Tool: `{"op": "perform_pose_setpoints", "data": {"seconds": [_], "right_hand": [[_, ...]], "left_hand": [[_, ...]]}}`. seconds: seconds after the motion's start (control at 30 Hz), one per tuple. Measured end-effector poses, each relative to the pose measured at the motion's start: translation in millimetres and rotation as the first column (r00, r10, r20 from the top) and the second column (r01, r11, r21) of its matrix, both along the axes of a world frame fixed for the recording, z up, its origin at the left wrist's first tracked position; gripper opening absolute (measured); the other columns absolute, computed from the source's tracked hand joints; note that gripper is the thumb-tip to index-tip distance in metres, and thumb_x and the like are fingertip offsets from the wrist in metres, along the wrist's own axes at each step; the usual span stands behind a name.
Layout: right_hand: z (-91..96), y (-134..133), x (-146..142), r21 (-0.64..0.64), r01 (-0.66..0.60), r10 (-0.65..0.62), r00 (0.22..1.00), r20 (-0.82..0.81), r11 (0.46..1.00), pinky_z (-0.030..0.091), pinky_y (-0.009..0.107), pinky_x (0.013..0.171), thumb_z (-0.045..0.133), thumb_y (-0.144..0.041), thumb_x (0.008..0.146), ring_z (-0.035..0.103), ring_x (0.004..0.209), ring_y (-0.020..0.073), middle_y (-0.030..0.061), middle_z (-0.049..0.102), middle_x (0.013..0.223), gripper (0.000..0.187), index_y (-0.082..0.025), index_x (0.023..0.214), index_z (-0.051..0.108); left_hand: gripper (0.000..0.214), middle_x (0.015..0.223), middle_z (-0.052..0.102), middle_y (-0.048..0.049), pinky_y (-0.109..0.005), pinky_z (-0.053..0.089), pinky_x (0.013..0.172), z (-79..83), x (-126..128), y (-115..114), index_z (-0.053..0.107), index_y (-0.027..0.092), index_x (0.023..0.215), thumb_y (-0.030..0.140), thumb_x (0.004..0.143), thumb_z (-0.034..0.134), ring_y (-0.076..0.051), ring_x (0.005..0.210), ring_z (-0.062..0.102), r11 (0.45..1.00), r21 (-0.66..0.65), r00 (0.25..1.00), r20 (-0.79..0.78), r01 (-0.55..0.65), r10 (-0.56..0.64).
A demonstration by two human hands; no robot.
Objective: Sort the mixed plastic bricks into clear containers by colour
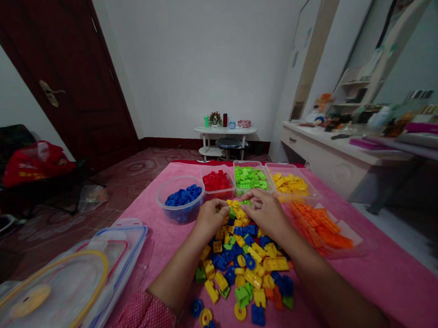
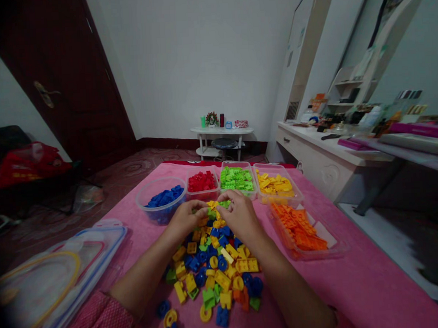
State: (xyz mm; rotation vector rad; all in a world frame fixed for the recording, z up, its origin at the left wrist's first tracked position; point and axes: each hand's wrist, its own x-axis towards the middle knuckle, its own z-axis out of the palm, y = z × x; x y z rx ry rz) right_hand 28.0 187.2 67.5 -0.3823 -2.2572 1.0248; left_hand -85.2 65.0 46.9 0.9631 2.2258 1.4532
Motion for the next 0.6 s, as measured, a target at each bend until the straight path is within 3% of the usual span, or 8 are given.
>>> {"op": "perform_pose_setpoints", "data": {"seconds": [0.03,0.07,0.13,0.2,0.27,0.4,0.6], "right_hand": [[1.4,-1,0,-0.022,-0.015,0.015,1.000,0.015,1.000,0.034,0.019,0.043,0.057,-0.021,0.072,0.045,0.047,0.0076,-0.0003,0.056,0.074,0.012,-0.017,0.082,0.059],[3.0,-3,1,-0.037,-0.027,0.028,0.999,0.025,0.999,0.033,0.019,0.042,0.057,-0.021,0.072,0.044,0.046,0.0076,-0.0012,0.056,0.071,0.012,-0.017,0.083,0.059],[6.5,-7,2,-0.027,-0.036,0.037,0.999,0.013,0.999,0.033,0.019,0.043,0.058,-0.020,0.072,0.044,0.048,0.0078,-0.0016,0.056,0.070,0.013,-0.017,0.084,0.060],[10.0,-10,3,0.035,-0.042,0.042,0.999,-0.025,0.999,0.036,0.020,0.048,0.058,-0.017,0.071,0.047,0.053,0.0087,-0.0006,0.057,0.074,0.013,-0.017,0.084,0.062],[12.8,-12,4,0.113,-0.058,0.063,0.997,-0.040,0.992,0.040,0.021,0.055,0.058,-0.015,0.071,0.050,0.060,0.0103,0.0006,0.059,0.080,0.014,-0.018,0.083,0.064],[13.3,-11,5,0.199,-0.105,0.108,0.994,-0.004,0.974,0.043,0.025,0.066,0.058,-0.010,0.072,0.054,0.071,0.0135,0.0019,0.061,0.085,0.020,-0.020,0.087,0.067],[3.5,-8,4,0.256,-0.229,0.204,0.971,0.122,0.939,0.042,0.030,0.079,0.063,-0.008,0.071,0.057,0.087,0.0178,0.0038,0.063,0.093,0.027,-0.022,0.094,0.069]], "left_hand": [[0.017,0.075,0.061,-0.0062,-0.023,0.042,0.061,3.6,2,1,0.066,0.010,0.084,0.023,0.076,0.058,-0.013,0.067,0.056,0.995,0.101,0.979,0.200,0.025,-0.045],[0.017,0.073,0.061,-0.0057,-0.020,0.040,0.055,7.2,4,1,0.065,0.009,0.083,0.022,0.077,0.056,-0.011,0.063,0.055,0.980,0.197,0.911,0.397,0.036,-0.113],[0.016,0.072,0.060,-0.0063,-0.016,0.039,0.050,13.3,8,2,0.063,0.008,0.083,0.018,0.079,0.050,-0.009,0.059,0.056,0.944,0.329,0.694,0.676,0.015,-0.247],[0.016,0.074,0.061,-0.0075,-0.017,0.046,0.054,17.0,12,2,0.061,0.009,0.083,0.015,0.081,0.046,-0.010,0.062,0.059,0.920,0.391,0.514,0.796,-0.036,-0.319],[0.017,0.076,0.061,-0.0083,-0.023,0.052,0.063,18.3,13,1,0.058,0.009,0.081,0.020,0.084,0.045,-0.013,0.066,0.062,0.905,0.417,0.414,0.840,-0.079,-0.351],[0.028,0.083,0.061,-0.0104,-0.030,0.055,0.073,19.3,14,0,0.056,0.009,0.087,0.034,0.089,0.045,-0.015,0.073,0.064,0.877,0.476,0.331,0.839,-0.061,-0.432],[0.033,0.084,0.062,-0.0100,-0.029,0.054,0.068,23.6,16,-2,0.056,0.010,0.097,0.039,0.091,0.041,-0.017,0.073,0.065,0.867,0.497,0.303,0.830,-0.023,-0.468]]}}
